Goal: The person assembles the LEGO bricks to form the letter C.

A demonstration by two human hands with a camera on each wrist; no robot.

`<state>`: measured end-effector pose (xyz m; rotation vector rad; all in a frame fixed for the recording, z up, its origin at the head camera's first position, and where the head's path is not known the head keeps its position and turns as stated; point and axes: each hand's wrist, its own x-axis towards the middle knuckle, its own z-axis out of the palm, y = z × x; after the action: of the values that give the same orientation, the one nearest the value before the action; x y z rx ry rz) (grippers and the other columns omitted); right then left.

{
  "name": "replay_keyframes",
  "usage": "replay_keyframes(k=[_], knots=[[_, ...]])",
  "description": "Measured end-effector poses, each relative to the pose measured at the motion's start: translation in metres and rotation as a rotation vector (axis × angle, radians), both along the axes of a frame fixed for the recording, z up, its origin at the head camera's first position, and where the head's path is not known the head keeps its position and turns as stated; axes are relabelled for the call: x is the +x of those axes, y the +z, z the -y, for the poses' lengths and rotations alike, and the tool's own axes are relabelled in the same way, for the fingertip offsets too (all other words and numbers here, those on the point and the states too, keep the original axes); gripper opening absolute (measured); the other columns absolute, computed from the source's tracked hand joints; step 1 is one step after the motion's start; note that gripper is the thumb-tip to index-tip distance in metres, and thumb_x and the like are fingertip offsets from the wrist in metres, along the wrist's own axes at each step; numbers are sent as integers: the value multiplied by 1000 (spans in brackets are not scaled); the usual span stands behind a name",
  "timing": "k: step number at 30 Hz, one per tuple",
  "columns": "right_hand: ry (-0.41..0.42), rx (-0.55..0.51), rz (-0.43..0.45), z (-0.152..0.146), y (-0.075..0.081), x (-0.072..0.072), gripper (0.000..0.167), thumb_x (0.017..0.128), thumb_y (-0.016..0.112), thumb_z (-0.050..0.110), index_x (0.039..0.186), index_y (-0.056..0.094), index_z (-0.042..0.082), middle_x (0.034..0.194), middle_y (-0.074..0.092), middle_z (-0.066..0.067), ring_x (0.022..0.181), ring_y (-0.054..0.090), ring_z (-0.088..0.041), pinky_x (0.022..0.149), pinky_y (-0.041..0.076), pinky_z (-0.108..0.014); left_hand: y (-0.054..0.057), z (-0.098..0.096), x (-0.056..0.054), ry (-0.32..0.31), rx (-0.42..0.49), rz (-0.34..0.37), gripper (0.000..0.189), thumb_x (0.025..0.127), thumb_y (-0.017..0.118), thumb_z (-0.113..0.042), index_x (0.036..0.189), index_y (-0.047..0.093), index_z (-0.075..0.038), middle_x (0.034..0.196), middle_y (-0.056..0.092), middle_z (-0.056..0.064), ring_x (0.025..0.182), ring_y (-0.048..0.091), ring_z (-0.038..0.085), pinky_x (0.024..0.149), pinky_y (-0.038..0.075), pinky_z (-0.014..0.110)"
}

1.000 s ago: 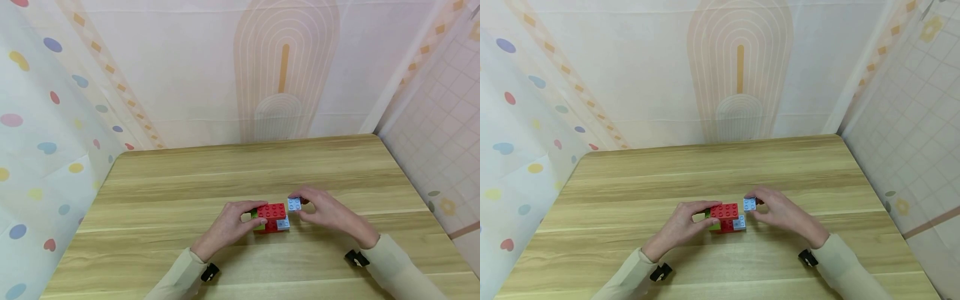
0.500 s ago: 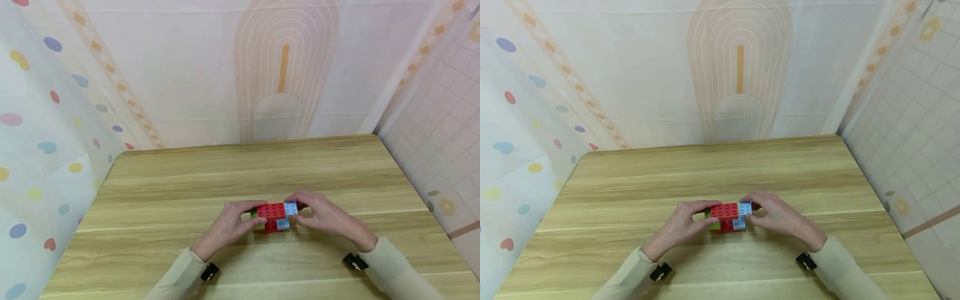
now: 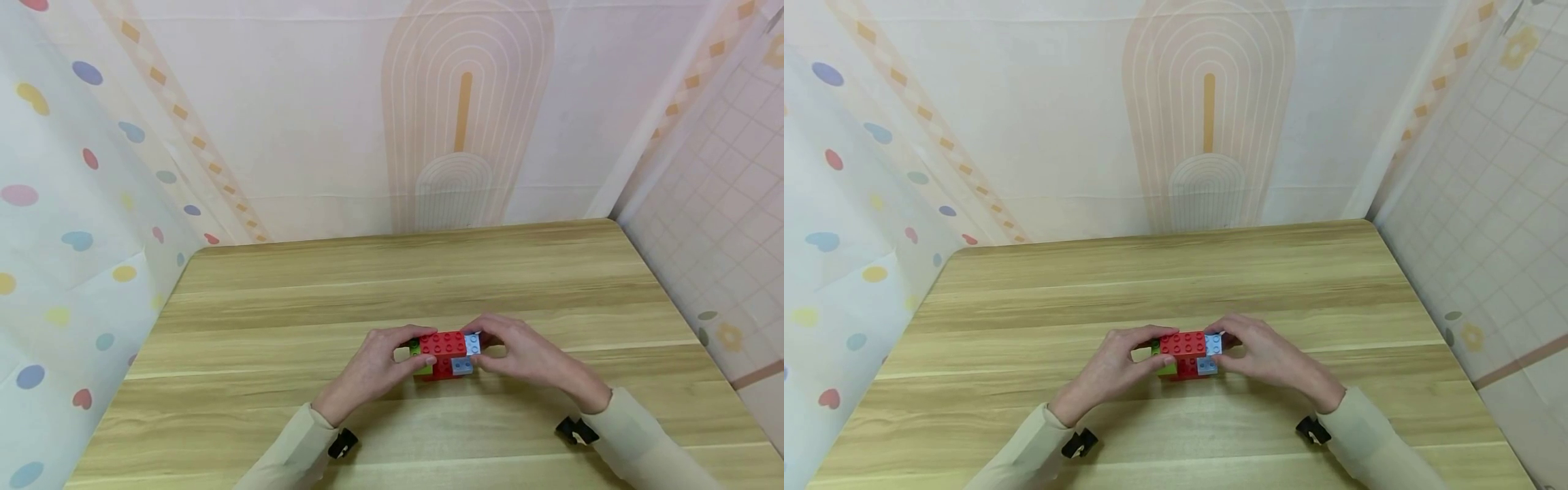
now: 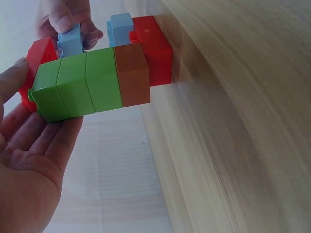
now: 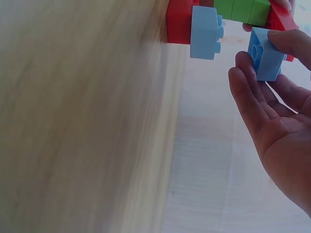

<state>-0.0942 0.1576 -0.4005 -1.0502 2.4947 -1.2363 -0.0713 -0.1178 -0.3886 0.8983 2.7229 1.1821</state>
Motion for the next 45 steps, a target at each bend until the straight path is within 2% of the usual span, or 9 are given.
replay_keyframes(k=[7, 18, 24, 28, 31, 33, 35, 36, 45], knots=[[-6, -64, 130, 3, -2, 2, 34, 89, 75, 14, 121, 62, 9, 109, 63, 0, 94, 66, -13, 82, 57, -27, 1, 0, 0, 4, -6, 13, 40, 93, 71, -32, 129, 66, -15, 120, 69, -4, 75, 56, 7, 53, 43, 20], [-10, -142, 264, 6, -6, 2, 35, 89, 77, 18, 120, 63, 7, 110, 65, -4, 96, 67, -17, 83, 57, -30, 1, -1, -1, 1, -2, 15, 39, 92, 72, -31, 128, 66, -15, 118, 70, -6, 75, 56, 7, 51, 42, 20], [-30, -168, 347, 5, -5, 2, 38, 89, 76, 18, 122, 62, 7, 110, 66, -6, 98, 67, -21, 82, 57, -29, 1, -1, -1, -5, -4, 26, 41, 93, 71, -32, 130, 66, -14, 121, 69, -3, 57, 41, 10, 47, 35, 19], [-53, -168, 403, 5, -4, 3, 41, 89, 76, 19, 124, 61, 4, 111, 66, -9, 99, 66, -23, 81, 57, -29, 2, 0, -1, -19, -1, 22, 43, 94, 70, -32, 132, 64, -12, 124, 68, 0, 53, 34, 11, 47, 34, 19], [-59, -173, 437, 5, -4, 4, 43, 90, 75, 19, 126, 60, 2, 113, 66, -11, 100, 66, -24, 79, 57, -29, 1, 1, -2, -54, 26, -10, 43, 95, 68, -31, 134, 63, -13, 126, 67, -1, 65, 53, 7, 59, 50, 22], [-60, -184, 456, 6, -4, 5, 44, 90, 74, 18, 127, 59, 1, 114, 66, -12, 100, 66, -25, 78, 57, -30, 0, 1, -2, -78, 43, -38, 41, 95, 68, -30, 134, 64, -15, 126, 66, -3, 84, 64, 6, 73, 56, 27], [-62, -203, 479, 7, -3, 5, 44, 90, 74, 18, 129, 59, 2, 114, 66, -12, 100, 66, -25, 78, 57, -31, -1, 2, -2, -94, 59, -63, 38, 95, 67, -29, 131, 66, -17, 125, 67, -4, 105, 64, 7, 83, 57, 34], [-62, -212, 491, 8, -4, 6, 44, 90, 74, 18, 129, 58, 2, 115, 66, -13, 100, 66, -26, 77, 57, -31, -1, 2, -3, -97, 62, -73, 36, 95, 68, -29, 130, 66, -17, 124, 67, -5, 109, 63, 8, 84, 57, 34], [-66, -281, 554, 8, -6, 7, 45, 90, 74, 15, 130, 57, 0, 115, 67, -16, 100, 68, -28, 78, 57, -30, 2, 1, -2, -86, 32, -75, 35, 96, 67, -30, 129, 67, -19, 123, 68, -5, 102, 64, 7, 72, 57, 39]])
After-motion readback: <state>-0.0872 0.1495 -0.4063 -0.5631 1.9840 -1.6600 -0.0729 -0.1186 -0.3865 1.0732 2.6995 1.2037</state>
